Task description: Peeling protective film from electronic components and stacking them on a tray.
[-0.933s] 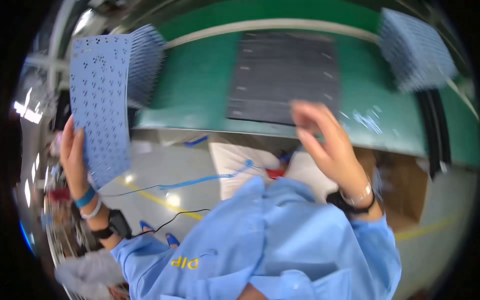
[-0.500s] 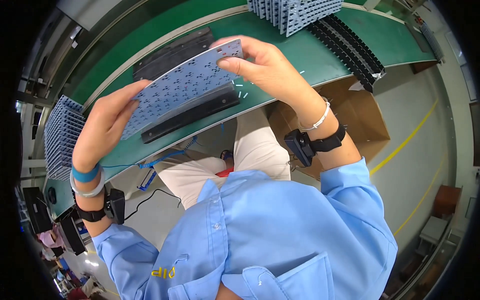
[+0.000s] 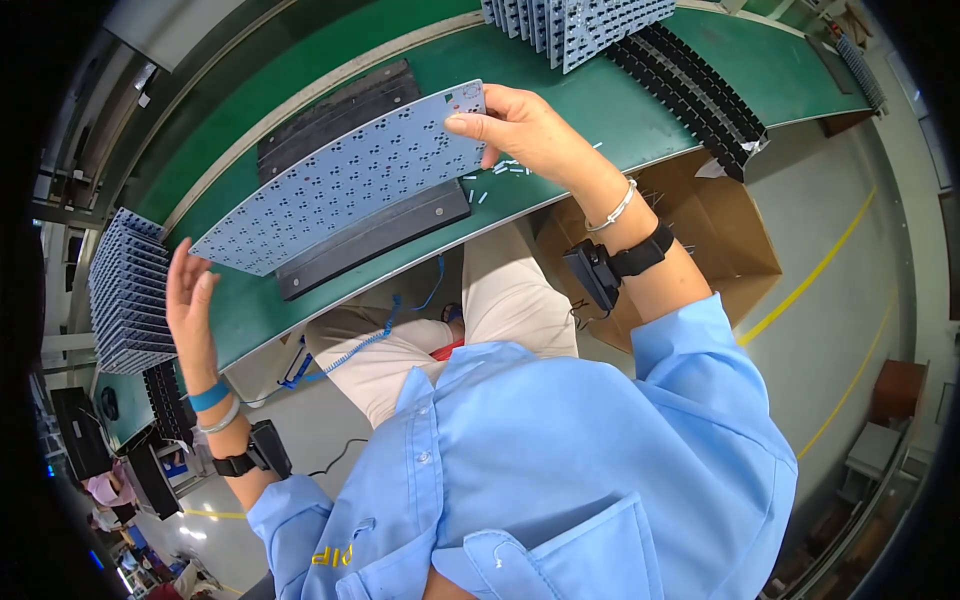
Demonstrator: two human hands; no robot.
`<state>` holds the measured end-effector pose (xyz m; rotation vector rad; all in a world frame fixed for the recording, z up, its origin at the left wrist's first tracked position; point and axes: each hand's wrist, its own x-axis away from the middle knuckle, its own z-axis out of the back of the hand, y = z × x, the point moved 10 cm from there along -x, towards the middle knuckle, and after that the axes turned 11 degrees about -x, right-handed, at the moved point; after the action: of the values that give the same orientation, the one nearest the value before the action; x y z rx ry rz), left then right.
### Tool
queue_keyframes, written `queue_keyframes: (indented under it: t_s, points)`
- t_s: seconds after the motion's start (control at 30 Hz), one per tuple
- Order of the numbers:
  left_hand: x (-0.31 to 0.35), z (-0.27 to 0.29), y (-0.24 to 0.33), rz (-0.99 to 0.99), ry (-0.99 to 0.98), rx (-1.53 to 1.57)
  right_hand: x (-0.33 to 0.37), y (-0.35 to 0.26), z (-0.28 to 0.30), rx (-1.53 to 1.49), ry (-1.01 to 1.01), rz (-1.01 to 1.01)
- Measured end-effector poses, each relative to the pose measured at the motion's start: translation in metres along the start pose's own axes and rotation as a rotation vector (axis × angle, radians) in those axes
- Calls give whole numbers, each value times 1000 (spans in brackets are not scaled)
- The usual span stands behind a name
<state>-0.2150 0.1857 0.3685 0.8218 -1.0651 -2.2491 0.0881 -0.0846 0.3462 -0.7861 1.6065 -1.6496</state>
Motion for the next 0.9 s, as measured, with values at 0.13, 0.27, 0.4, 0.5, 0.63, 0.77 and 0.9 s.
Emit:
queue_keyframes:
  t_s: [0.13, 0.27, 0.4, 0.5, 0.63, 0.77, 0.9]
  points:
    - [7, -25, -48, 145, -58, 193, 0, 1, 0, -34, 1, 10]
    - [-8, -48, -40, 128, -45, 295, -4, 1, -2, 23, 29, 6]
    - [-20, -56, -46, 122, -98, 346, -19, 15, 1, 52, 4, -31]
    - [-33, -69, -47, 176, -139, 359, -37, 34, 0, -31, -40, -72]
    - [-41, -79, -64, 239, -390, 23, -46, 68, 3, -182, 54, -267]
    - [-37, -77, -65, 236, -399, -3, -40, 74, -3, -149, -6, -297]
    - [-32, -75, -52, 208, -246, 138, -39, 73, 4, -243, 6, -249]
